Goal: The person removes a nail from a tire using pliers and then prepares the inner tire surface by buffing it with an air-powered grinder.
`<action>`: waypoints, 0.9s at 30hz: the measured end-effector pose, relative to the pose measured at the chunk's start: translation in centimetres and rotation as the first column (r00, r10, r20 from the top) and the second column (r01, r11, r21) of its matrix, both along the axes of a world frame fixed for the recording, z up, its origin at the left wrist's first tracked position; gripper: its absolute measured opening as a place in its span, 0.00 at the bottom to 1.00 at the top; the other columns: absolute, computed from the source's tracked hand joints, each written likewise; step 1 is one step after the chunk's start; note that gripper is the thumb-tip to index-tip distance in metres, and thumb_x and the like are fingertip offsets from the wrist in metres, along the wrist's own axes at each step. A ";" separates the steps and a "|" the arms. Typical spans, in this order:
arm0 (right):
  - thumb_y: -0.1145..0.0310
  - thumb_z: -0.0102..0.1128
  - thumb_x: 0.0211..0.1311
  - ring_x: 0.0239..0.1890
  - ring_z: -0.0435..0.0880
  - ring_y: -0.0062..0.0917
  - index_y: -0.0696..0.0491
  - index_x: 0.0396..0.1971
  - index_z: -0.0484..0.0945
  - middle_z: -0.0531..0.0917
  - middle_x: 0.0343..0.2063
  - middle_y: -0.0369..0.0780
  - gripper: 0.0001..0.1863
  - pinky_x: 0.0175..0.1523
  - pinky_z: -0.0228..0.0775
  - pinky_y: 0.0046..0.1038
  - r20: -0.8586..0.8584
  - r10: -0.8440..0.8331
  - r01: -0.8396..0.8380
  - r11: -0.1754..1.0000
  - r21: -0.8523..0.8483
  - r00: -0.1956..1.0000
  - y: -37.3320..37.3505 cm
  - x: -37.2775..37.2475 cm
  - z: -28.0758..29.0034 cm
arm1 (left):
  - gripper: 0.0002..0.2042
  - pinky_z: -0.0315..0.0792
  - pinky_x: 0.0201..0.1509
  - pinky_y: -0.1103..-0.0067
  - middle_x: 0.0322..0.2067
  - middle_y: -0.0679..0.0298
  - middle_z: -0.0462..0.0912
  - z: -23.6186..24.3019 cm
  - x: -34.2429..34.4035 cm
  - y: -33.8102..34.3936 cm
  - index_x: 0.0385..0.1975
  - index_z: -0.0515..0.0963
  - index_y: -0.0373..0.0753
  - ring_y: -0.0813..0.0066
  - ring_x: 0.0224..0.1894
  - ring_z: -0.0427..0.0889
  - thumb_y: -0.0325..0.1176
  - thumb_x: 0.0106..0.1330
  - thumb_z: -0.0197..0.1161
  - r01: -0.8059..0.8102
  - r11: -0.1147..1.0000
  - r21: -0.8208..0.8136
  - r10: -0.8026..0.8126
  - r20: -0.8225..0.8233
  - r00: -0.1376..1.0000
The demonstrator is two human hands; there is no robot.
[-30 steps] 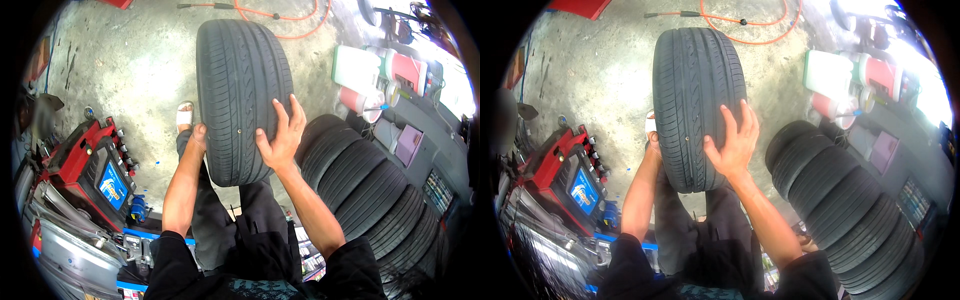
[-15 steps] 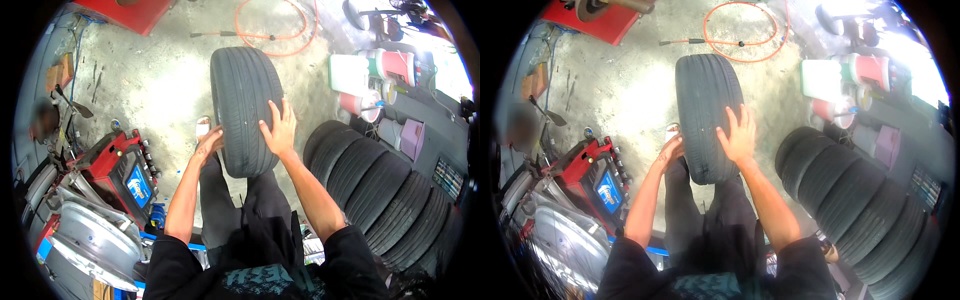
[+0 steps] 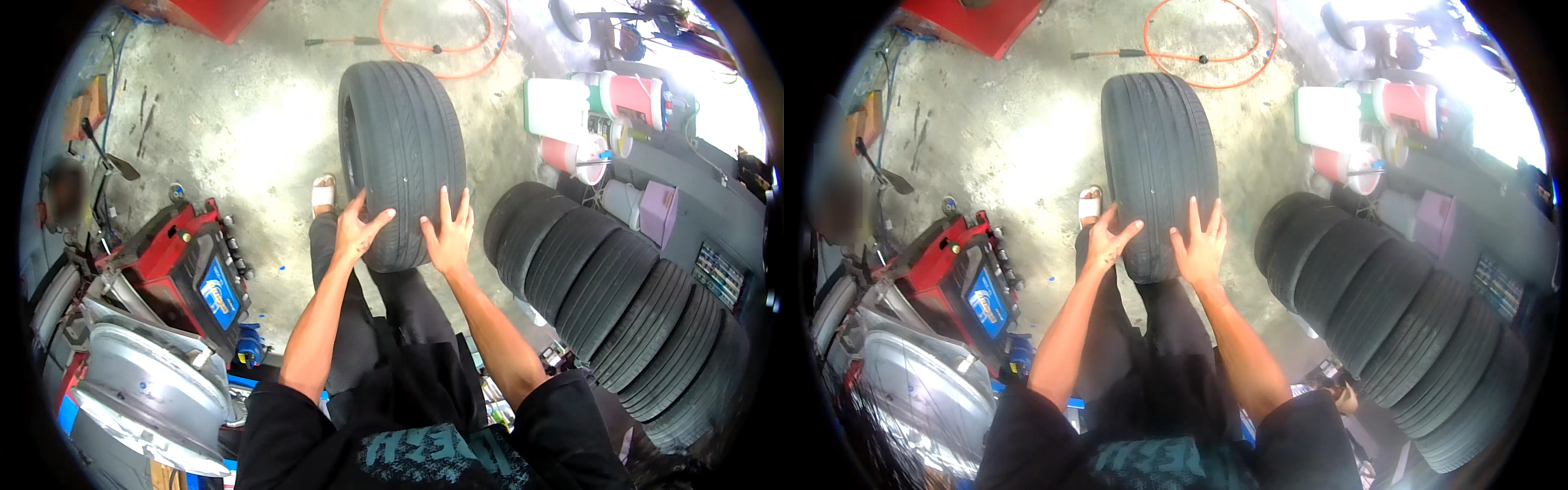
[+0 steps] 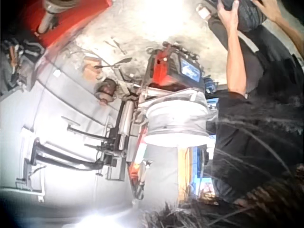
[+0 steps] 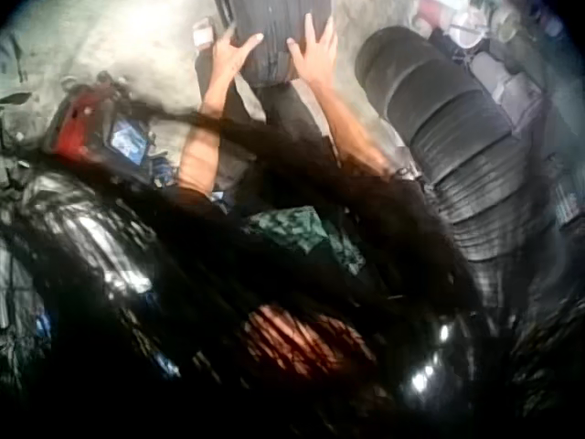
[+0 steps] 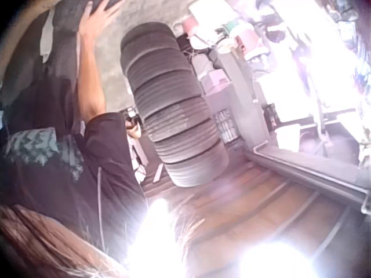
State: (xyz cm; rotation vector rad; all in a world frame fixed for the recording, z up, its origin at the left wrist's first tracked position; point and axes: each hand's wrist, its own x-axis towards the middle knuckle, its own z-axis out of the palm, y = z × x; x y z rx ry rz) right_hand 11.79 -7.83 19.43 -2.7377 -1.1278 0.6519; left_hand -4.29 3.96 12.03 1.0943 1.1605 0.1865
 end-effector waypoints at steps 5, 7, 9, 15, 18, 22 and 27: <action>0.54 0.64 0.67 0.73 0.52 0.65 0.41 0.78 0.60 0.45 0.78 0.59 0.41 0.75 0.47 0.58 0.002 0.066 -0.066 0.996 0.061 0.998 -1.9 0.9 -1.4 | 0.40 0.75 0.63 0.69 0.57 0.45 0.82 0.4 -0.2 0.0 0.68 0.70 0.29 0.59 0.59 0.82 0.46 0.60 0.78 -0.017 1.000 -0.014 0.018 0.092 0.996; 0.56 0.65 0.66 0.73 0.51 0.65 0.42 0.78 0.60 0.45 0.78 0.60 0.41 0.75 0.44 0.59 -0.007 0.054 -0.053 0.995 0.089 0.999 -1.6 1.1 -1.9 | 0.40 0.76 0.60 0.71 0.53 0.48 0.84 -1.5 -0.3 -0.2 0.69 0.70 0.31 0.63 0.56 0.83 0.45 0.61 0.77 -0.032 0.999 -0.006 0.032 0.164 0.986; 0.57 0.65 0.65 0.73 0.51 0.64 0.42 0.78 0.60 0.45 0.78 0.59 0.41 0.75 0.44 0.58 0.005 0.057 -0.057 0.991 0.119 0.998 -1.4 1.0 -2.3 | 0.40 0.77 0.58 0.72 0.51 0.49 0.85 -1.9 -0.7 0.1 0.70 0.70 0.31 0.64 0.54 0.84 0.44 0.61 0.77 -0.014 0.996 -0.094 0.028 0.151 0.988; 0.59 0.67 0.61 0.72 0.48 0.61 0.42 0.77 0.62 0.45 0.78 0.58 0.43 0.74 0.39 0.60 0.063 0.049 -0.062 0.973 0.223 0.997 -2.1 1.0 -5.4 | 0.37 0.79 0.53 0.73 0.46 0.51 0.88 -2.0 -0.3 0.1 0.69 0.70 0.29 0.66 0.46 0.87 0.39 0.61 0.73 -0.058 0.997 -0.057 0.065 0.133 0.989; 0.60 0.68 0.59 0.71 0.49 0.61 0.42 0.77 0.62 0.45 0.78 0.58 0.44 0.73 0.38 0.59 0.109 0.040 -0.067 0.966 0.251 0.993 -2.0 0.8 -6.5 | 0.35 0.79 0.52 0.73 0.44 0.50 0.88 -1.6 0.1 0.2 0.67 0.72 0.28 0.65 0.44 0.88 0.37 0.59 0.72 -0.022 0.996 0.088 0.015 0.080 0.997; 0.59 0.66 0.57 0.71 0.49 0.60 0.43 0.77 0.63 0.44 0.78 0.58 0.44 0.73 0.37 0.60 0.151 0.027 -0.063 0.968 0.241 0.988 -1.8 0.3 -7.2 | 0.27 0.81 0.47 0.72 0.39 0.51 0.90 -0.2 1.1 0.0 0.55 0.80 0.30 0.64 0.40 0.90 0.35 0.54 0.71 -0.026 0.953 0.301 0.050 -0.075 0.996; 0.58 0.65 0.58 0.72 0.48 0.61 0.44 0.76 0.63 0.44 0.78 0.57 0.44 0.73 0.35 0.61 0.148 0.045 -0.083 0.962 0.261 0.988 -1.6 0.3 -7.4 | 0.24 0.81 0.46 0.74 0.36 0.53 0.91 0.1 1.2 0.0 0.51 0.83 0.29 0.67 0.38 0.91 0.34 0.53 0.72 -0.011 0.935 0.354 0.068 -0.149 0.986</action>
